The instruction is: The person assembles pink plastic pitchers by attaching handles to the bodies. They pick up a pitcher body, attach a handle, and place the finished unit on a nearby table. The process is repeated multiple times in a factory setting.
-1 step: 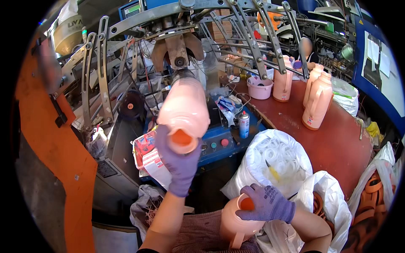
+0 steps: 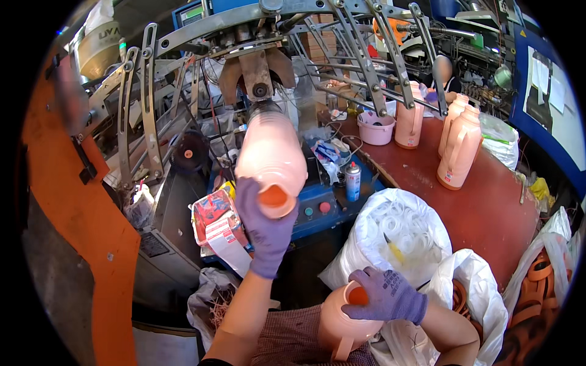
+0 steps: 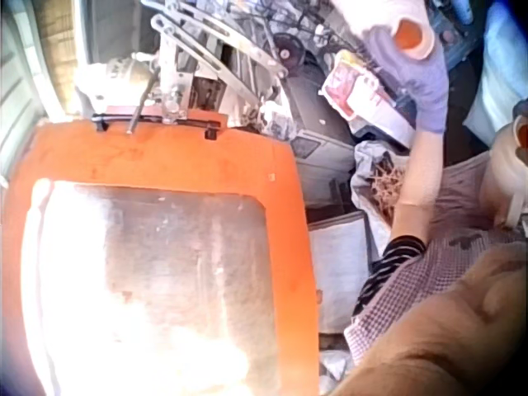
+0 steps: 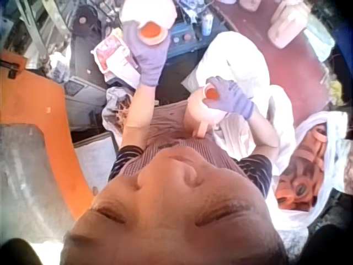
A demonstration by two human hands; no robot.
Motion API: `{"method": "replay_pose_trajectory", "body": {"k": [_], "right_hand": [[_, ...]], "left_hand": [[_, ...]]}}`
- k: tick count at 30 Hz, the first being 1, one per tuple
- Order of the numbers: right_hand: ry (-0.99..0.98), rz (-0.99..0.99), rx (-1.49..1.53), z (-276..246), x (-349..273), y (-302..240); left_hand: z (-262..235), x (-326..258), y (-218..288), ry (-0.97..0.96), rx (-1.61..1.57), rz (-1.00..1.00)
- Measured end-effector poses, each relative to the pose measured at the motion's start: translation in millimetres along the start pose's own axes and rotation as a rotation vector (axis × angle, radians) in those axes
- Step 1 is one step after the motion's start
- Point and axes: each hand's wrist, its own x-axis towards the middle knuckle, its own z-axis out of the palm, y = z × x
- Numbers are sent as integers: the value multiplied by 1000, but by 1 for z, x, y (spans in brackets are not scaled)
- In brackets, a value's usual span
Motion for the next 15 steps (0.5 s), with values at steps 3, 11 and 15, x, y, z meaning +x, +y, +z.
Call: {"method": "replay_pose_trajectory", "body": {"k": [3,11,15], "right_hand": [[3,47,22,-3,-5,7],[8,90,19,-9,-14,15],[35,84,4,-10,-19,14]], "left_hand": [[47,13,-30,-50,111,23],[83,54,-123,-367,237,205],[77,66,-129,-466,295,353]]}}
